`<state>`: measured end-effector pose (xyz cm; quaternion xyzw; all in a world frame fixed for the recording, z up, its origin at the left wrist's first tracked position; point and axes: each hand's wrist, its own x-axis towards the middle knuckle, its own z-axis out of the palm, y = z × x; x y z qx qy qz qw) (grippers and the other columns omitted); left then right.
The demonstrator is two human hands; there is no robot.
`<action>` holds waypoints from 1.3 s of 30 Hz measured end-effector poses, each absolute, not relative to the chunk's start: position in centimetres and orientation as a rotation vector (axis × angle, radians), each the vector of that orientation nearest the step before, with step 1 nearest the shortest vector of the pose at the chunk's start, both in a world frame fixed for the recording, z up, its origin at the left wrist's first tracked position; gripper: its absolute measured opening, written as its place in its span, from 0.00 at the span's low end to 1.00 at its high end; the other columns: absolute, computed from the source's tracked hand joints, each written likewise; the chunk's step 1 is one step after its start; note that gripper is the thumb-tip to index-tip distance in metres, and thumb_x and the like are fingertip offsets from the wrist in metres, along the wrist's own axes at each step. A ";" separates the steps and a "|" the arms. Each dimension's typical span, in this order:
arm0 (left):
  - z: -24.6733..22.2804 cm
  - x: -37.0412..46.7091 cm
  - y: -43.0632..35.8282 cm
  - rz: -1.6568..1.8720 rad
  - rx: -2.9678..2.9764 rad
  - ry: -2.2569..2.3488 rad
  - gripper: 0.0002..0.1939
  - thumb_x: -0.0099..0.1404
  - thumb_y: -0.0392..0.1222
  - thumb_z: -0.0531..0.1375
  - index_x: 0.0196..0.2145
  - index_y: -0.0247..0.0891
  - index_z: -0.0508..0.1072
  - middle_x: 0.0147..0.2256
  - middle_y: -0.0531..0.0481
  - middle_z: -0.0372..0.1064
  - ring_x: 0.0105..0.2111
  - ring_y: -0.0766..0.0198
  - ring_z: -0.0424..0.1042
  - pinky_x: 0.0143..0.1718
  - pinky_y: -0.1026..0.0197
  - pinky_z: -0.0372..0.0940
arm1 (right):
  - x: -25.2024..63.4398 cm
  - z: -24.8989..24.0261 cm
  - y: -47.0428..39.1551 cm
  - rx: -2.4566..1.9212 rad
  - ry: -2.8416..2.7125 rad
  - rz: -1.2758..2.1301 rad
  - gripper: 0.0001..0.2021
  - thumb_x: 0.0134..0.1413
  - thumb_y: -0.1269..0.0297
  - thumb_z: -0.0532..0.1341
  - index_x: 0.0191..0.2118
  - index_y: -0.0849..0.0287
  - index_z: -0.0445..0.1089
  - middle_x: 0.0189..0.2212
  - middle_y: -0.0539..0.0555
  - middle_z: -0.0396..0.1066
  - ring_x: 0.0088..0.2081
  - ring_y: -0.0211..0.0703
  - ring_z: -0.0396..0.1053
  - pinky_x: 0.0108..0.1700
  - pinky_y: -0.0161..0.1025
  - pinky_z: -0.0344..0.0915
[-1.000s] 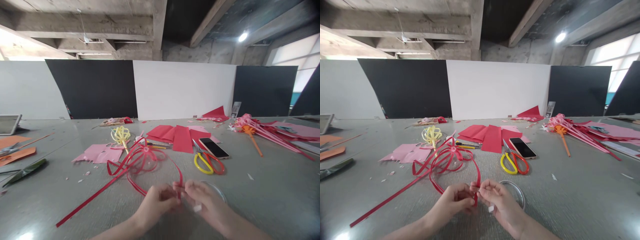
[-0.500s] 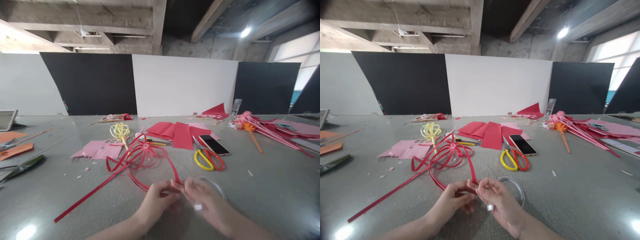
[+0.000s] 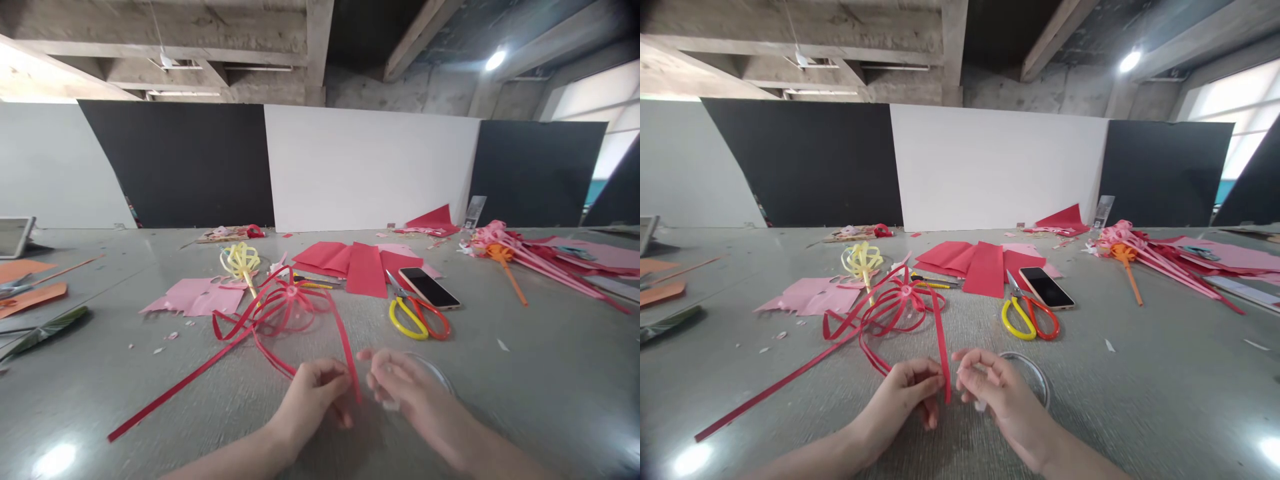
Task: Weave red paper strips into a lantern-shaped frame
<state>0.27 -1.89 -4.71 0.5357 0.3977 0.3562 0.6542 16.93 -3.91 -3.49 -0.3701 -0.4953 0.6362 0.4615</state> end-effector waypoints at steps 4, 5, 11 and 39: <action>-5.0 0.3 -1.8 0.836 1.184 0.885 0.12 0.53 0.48 0.56 0.25 0.34 0.65 0.21 0.53 0.65 0.14 0.71 0.64 0.15 0.68 0.58 | 17.4 -3.2 -3.6 -1.120 -1.532 1.307 0.06 0.51 0.61 0.56 0.31 0.56 0.66 0.17 0.44 0.58 0.21 0.33 0.58 0.26 0.31 0.55; -5.1 0.3 -1.8 0.833 1.194 0.894 0.12 0.53 0.47 0.56 0.24 0.34 0.65 0.21 0.53 0.65 0.14 0.71 0.64 0.15 0.68 0.58 | 17.4 -3.2 -3.6 -1.139 -1.620 1.251 0.06 0.51 0.62 0.55 0.31 0.56 0.67 0.17 0.45 0.58 0.21 0.33 0.57 0.26 0.31 0.55; -5.3 0.2 -2.1 0.814 1.297 0.963 0.07 0.52 0.41 0.56 0.23 0.34 0.66 0.17 0.55 0.62 0.15 0.69 0.66 0.18 0.68 0.60 | 16.8 -3.1 -4.2 -1.166 -1.886 1.027 0.07 0.53 0.63 0.53 0.31 0.53 0.67 0.24 0.46 0.66 0.27 0.35 0.62 0.29 0.31 0.58; -4.9 -0.6 -1.9 0.881 1.184 0.693 0.02 0.46 0.32 0.63 0.22 0.35 0.74 0.27 0.53 0.65 0.29 0.70 0.63 0.32 0.68 0.57 | 17.2 -3.7 -4.0 -1.212 -1.852 0.899 0.06 0.55 0.61 0.51 0.32 0.53 0.63 0.23 0.46 0.61 0.26 0.35 0.58 0.28 0.32 0.56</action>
